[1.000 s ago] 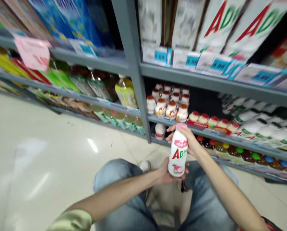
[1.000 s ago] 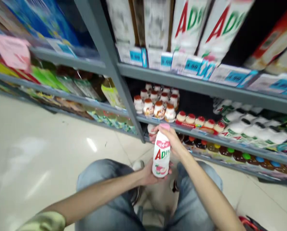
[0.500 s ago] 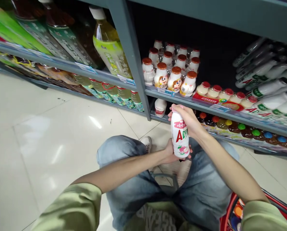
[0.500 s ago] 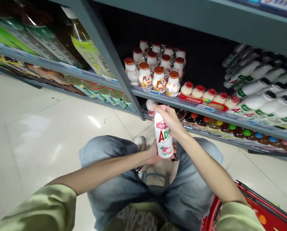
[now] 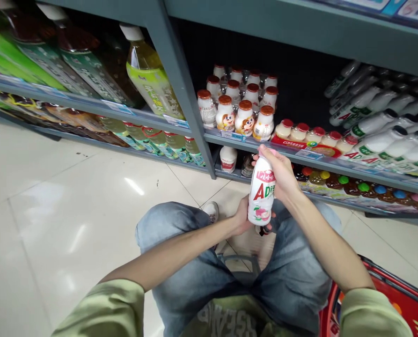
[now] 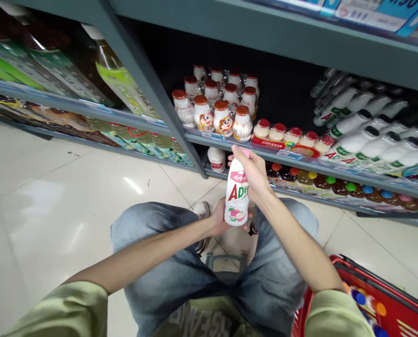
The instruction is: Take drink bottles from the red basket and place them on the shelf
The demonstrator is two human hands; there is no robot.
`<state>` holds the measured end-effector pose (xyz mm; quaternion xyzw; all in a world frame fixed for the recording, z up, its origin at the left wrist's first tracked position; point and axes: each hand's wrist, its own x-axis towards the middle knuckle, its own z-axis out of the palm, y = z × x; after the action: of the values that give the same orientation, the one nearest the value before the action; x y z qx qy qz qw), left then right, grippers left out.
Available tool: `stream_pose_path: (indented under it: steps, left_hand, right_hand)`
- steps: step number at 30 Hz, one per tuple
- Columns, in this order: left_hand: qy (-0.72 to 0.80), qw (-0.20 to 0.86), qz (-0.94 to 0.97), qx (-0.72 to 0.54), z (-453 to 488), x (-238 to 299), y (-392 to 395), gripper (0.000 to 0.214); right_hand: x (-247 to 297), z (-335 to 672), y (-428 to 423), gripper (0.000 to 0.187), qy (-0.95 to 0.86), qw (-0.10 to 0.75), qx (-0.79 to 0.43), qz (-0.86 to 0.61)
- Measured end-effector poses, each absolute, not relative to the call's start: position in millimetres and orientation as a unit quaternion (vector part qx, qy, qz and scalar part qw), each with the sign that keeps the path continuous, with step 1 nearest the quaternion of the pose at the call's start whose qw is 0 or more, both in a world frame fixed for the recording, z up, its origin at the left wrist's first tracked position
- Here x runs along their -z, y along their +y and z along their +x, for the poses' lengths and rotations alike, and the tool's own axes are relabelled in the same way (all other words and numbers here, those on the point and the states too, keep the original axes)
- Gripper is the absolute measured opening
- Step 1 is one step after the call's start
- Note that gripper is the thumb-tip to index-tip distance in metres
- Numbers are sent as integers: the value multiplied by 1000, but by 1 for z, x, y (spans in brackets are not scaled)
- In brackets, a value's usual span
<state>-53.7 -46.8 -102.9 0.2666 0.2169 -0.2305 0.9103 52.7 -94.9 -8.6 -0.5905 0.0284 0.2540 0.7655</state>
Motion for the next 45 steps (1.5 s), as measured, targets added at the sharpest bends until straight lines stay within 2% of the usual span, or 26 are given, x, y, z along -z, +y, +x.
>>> stream_pose_path:
  steps: [3, 8, 23, 35, 45]
  left_hand:
    - [226, 911, 270, 215, -50, 103, -47, 51]
    - [232, 907, 272, 222, -56, 112, -52, 53]
    - [295, 875, 320, 212, -50, 98, -36, 41]
    - [310, 849, 359, 233, -53, 108, -36, 54]
    - [299, 861, 344, 225, -54, 96, -39, 49]
  right_hand:
    - [9, 59, -97, 46, 46, 773, -233, -588]
    - [14, 55, -96, 46, 63, 772, -265, -574]
    - [12, 66, -92, 36, 125, 815, -296, -481]
    - [12, 65, -92, 26, 147, 815, -308, -468]
    - [7, 63, -98, 23, 150, 810, -312, -473]
